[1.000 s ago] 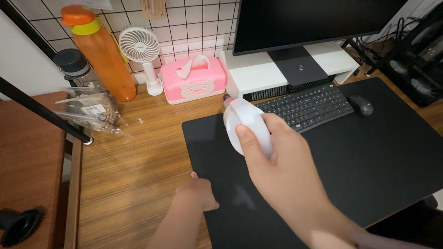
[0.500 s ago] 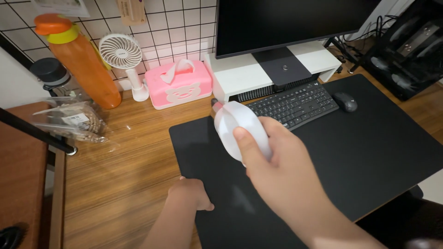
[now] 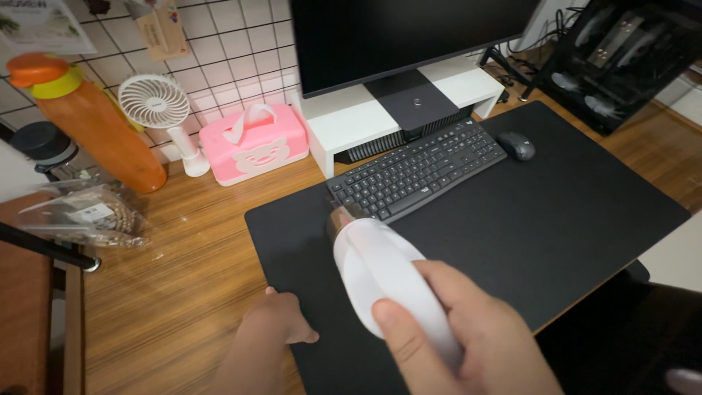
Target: The person uses a handheld vacuum to clean a desk mat, a keyboard, and the surrounding wooden desk surface. They move the keyboard and mouse aside to reach all areas and finish by vacuuming the top of a computer case.
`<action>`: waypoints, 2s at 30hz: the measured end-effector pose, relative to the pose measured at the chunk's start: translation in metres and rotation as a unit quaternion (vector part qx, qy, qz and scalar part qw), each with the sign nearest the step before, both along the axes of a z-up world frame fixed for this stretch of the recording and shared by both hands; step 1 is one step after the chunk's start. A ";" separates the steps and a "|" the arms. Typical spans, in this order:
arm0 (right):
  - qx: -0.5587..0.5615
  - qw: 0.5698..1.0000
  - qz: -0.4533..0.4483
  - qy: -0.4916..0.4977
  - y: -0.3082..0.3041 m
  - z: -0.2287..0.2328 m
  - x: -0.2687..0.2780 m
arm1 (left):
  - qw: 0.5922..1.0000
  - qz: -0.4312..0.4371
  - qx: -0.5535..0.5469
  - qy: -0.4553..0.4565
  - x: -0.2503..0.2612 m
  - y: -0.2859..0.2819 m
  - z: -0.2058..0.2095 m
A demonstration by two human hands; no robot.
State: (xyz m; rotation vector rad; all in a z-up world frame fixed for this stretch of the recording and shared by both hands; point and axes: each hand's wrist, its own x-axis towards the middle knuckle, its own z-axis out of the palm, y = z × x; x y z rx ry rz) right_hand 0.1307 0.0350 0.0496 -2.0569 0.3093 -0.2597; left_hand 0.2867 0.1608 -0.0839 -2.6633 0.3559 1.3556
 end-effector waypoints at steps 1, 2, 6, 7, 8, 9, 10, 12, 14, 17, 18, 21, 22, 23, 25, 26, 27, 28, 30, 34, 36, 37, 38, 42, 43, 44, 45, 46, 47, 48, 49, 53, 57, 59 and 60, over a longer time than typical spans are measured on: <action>-0.021 0.999 0.014 -0.038 -0.001 -0.001 -0.002 | 1.000 -0.007 0.008 0.001 0.000 -0.001 0.001; -0.028 0.999 0.012 -0.045 0.000 0.000 -0.003 | 1.000 -0.013 0.015 0.005 -0.001 -0.003 0.002; 0.114 0.981 -0.095 0.123 0.003 0.008 0.005 | 0.999 -0.024 0.029 0.015 -0.002 -0.004 0.000; 0.151 0.971 -0.116 0.145 0.003 0.011 0.009 | 0.999 -0.027 0.027 0.015 -0.002 -0.003 -0.001; 0.175 0.971 -0.117 0.112 0.002 0.012 0.015 | 0.999 -0.030 0.026 0.014 -0.003 -0.003 -0.001; 0.199 0.970 -0.117 0.080 0.002 0.012 0.020 | 0.999 -0.033 0.025 0.013 -0.002 -0.002 -0.001; 0.234 0.964 -0.121 0.036 0.003 0.012 0.025 | 0.999 -0.033 0.018 0.009 -0.003 0.000 0.000; 0.302 0.944 -0.125 -0.050 0.005 0.010 0.034 | 1.000 -0.031 0.002 0.002 -0.003 0.004 -0.002; 0.329 0.930 -0.150 -0.062 0.008 0.008 0.044 | 1.000 -0.029 -0.004 0.001 -0.003 0.007 -0.004; 0.359 0.916 -0.146 -0.100 0.014 0.007 0.052 | 0.999 -0.039 -0.009 0.005 0.002 0.009 -0.002; 0.369 0.912 -0.139 -0.111 0.016 0.006 0.053 | 0.999 -0.044 -0.008 0.011 0.001 0.010 -0.001; 0.400 0.889 -0.193 -0.113 0.026 0.006 0.063 | 0.999 -0.034 -0.020 0.000 0.000 0.011 0.002; 0.406 0.884 -0.201 -0.111 0.029 0.007 0.066 | 0.999 -0.029 -0.020 0.004 0.000 0.010 0.004; 0.412 0.880 -0.210 -0.110 0.032 0.009 0.069 | 0.999 -0.025 -0.020 0.007 0.000 0.010 0.005; 0.416 0.877 -0.215 -0.109 0.035 0.011 0.074 | 1.000 -0.020 -0.022 0.009 0.001 0.010 0.008; 0.414 0.878 -0.213 -0.109 0.036 0.011 0.076 | 0.999 -0.022 -0.022 0.009 0.001 0.011 0.008; 0.412 0.880 -0.210 -0.108 0.037 0.010 0.078 | 0.999 -0.023 -0.022 0.009 0.002 0.011 0.008; 0.411 0.882 -0.204 -0.107 0.036 0.010 0.080 | 0.999 -0.022 -0.023 0.012 0.003 0.011 0.008; 0.409 0.886 -0.191 -0.106 0.035 0.007 0.083 | 0.999 -0.022 -0.025 0.016 0.004 0.010 0.007; 0.429 0.877 -0.190 -0.100 0.031 0.006 0.081 | 1.000 -0.005 -0.021 0.018 0.005 0.009 0.005; 0.445 0.868 -0.199 -0.100 0.027 0.007 0.073 | 1.000 0.005 -0.021 0.015 0.006 0.008 0.004; 0.447 0.864 -0.214 -0.092 0.026 0.007 0.067 | 1.000 0.001 -0.019 0.014 0.006 0.008 0.004; 0.446 0.861 -0.228 -0.085 0.025 0.008 0.060 | 1.000 -0.002 -0.020 0.012 0.006 0.008 0.003; 0.452 0.844 -0.284 -0.049 0.027 0.007 0.051 | 1.000 -0.006 -0.012 0.004 0.005 0.004 0.004; 0.461 0.846 -0.258 -0.077 0.026 0.008 0.051 | 1.000 -0.005 -0.007 0.009 0.005 0.002 0.005; 0.469 0.847 -0.228 -0.101 0.026 0.008 0.053 | 1.000 0.000 -0.003 0.016 0.006 0.001 0.005; 0.476 0.848 -0.197 -0.125 0.026 0.009 0.055 | 1.000 0.005 0.001 0.023 0.006 0.001 0.005; 0.475 0.847 -0.208 -0.117 0.027 0.009 0.058 | 1.000 -0.003 0.000 0.024 0.005 0.002 0.004; 0.474 0.846 -0.219 -0.109 0.028 0.010 0.063 | 1.000 -0.010 -0.001 0.024 0.005 0.002 0.004; 0.473 0.844 -0.231 -0.103 0.027 0.010 0.068 | 1.000 -0.020 -0.001 0.024 0.005 0.002 0.004; 0.466 0.850 -0.222 -0.104 0.025 0.010 0.072 | 1.000 -0.020 -0.003 0.021 0.006 0.002 0.004; 0.461 0.865 -0.167 -0.109 0.022 0.004 0.086 | 1.000 -0.019 -0.011 0.020 0.005 0.005 0.002; 0.459 0.874 -0.129 -0.098 0.018 0.000 0.084 | 0.999 -0.029 -0.022 0.012 0.005 0.007 0.003; 0.467 0.870 -0.131 -0.095 0.017 -0.001 0.077 | 1.000 -0.015 -0.014 0.011 0.005 0.006 0.005; 0.469 0.868 -0.132 -0.095 0.017 -0.003 0.072 | 1.000 -0.009 -0.012 0.010 0.005 0.004 0.005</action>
